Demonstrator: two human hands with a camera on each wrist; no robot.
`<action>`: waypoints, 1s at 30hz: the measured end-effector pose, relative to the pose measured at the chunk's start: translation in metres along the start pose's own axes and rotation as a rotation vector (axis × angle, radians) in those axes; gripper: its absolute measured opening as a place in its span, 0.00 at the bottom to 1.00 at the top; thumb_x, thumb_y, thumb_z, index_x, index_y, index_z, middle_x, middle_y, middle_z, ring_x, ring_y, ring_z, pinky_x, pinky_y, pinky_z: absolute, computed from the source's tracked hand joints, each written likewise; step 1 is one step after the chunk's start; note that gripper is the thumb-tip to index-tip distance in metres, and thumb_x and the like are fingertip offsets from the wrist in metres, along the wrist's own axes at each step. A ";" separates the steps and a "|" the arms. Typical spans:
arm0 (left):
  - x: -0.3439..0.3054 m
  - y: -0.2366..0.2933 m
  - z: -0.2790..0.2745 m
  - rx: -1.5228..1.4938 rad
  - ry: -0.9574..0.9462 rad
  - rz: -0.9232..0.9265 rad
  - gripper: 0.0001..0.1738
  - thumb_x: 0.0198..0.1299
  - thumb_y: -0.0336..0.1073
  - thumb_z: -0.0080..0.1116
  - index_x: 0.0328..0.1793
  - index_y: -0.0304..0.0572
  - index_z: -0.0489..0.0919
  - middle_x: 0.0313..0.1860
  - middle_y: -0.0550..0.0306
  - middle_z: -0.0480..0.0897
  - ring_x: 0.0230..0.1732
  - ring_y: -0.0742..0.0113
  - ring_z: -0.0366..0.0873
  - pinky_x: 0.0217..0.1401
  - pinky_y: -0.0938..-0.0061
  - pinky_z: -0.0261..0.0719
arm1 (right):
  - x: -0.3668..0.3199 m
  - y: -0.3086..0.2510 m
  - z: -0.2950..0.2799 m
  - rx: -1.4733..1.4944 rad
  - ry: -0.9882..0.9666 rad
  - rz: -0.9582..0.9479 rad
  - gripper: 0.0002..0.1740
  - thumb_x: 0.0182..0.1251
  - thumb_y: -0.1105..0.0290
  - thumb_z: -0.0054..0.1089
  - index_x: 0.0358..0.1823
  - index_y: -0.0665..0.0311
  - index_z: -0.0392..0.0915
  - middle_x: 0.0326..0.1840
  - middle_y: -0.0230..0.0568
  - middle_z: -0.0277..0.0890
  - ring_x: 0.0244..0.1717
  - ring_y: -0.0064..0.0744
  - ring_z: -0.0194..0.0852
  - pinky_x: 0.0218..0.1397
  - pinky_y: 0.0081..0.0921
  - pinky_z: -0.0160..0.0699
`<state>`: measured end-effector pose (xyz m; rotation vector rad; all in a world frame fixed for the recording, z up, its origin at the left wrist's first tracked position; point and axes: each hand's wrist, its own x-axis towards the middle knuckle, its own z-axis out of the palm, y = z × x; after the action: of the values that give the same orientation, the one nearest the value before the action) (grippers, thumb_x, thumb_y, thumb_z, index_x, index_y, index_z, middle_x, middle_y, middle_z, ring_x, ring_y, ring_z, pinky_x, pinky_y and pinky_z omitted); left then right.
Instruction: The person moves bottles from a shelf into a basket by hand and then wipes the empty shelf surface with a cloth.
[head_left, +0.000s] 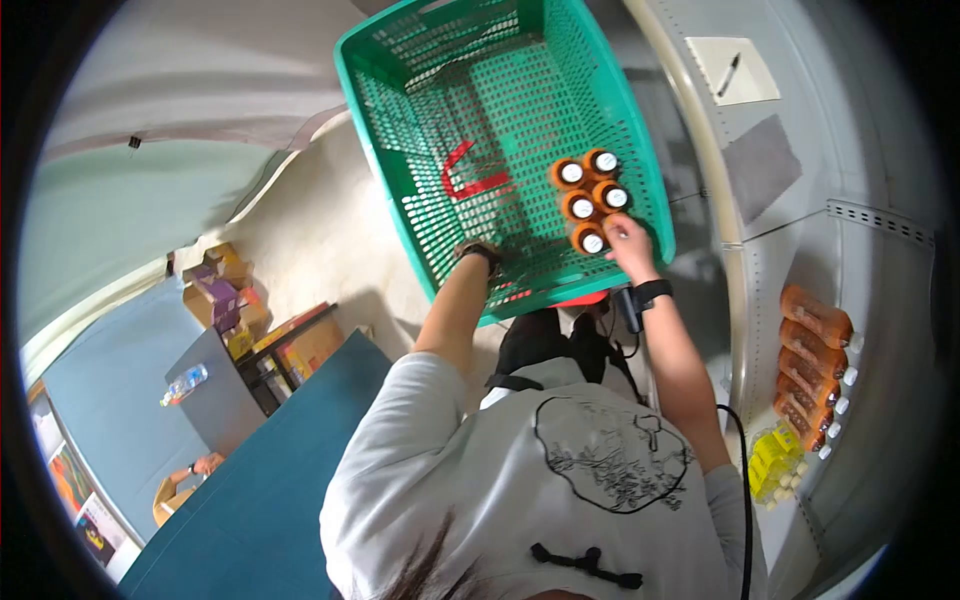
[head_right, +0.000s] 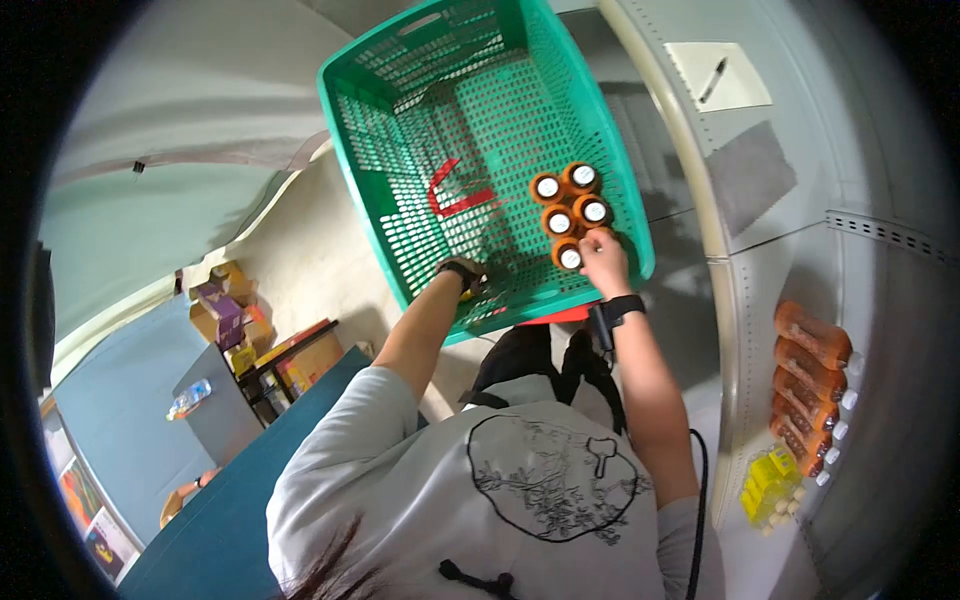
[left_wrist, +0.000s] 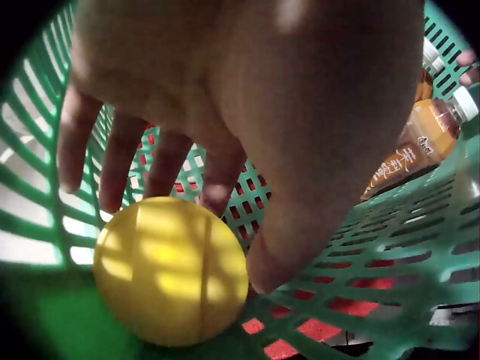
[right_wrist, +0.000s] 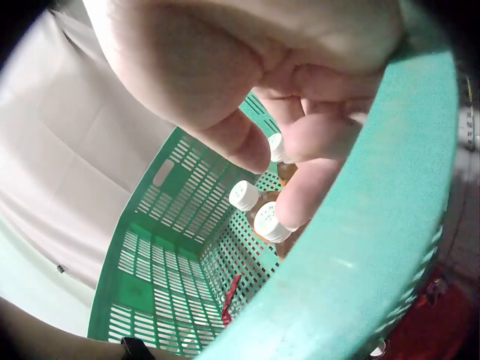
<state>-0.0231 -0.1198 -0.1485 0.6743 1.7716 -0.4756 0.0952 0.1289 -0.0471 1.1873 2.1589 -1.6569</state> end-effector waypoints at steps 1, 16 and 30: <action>-0.025 0.002 -0.009 0.033 0.015 0.164 0.27 0.46 0.43 0.58 0.56 0.51 0.72 0.51 0.57 0.77 0.52 0.55 0.75 0.48 0.57 0.75 | -0.001 -0.002 -0.001 0.012 -0.006 0.007 0.20 0.59 0.64 0.54 0.48 0.70 0.72 0.38 0.45 0.76 0.22 0.30 0.78 0.25 0.21 0.76; -0.101 0.070 -0.077 -0.542 0.652 0.445 0.29 0.49 0.53 0.58 0.50 0.38 0.74 0.34 0.41 0.80 0.39 0.50 0.79 0.41 0.63 0.74 | -0.060 -0.012 -0.086 0.301 0.277 -0.135 0.16 0.61 0.67 0.51 0.48 0.69 0.73 0.33 0.41 0.76 0.19 0.27 0.76 0.24 0.21 0.75; -0.239 0.335 -0.111 -0.239 0.748 1.102 0.20 0.54 0.45 0.55 0.47 0.39 0.75 0.31 0.46 0.80 0.32 0.53 0.78 0.37 0.67 0.75 | -0.191 0.077 -0.251 0.614 0.885 -0.233 0.11 0.61 0.72 0.49 0.41 0.70 0.75 0.30 0.37 0.75 0.22 0.23 0.74 0.23 0.19 0.77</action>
<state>0.1663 0.1541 0.1183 1.6213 1.7322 0.8191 0.3549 0.2614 0.0967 2.2622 2.3376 -2.3002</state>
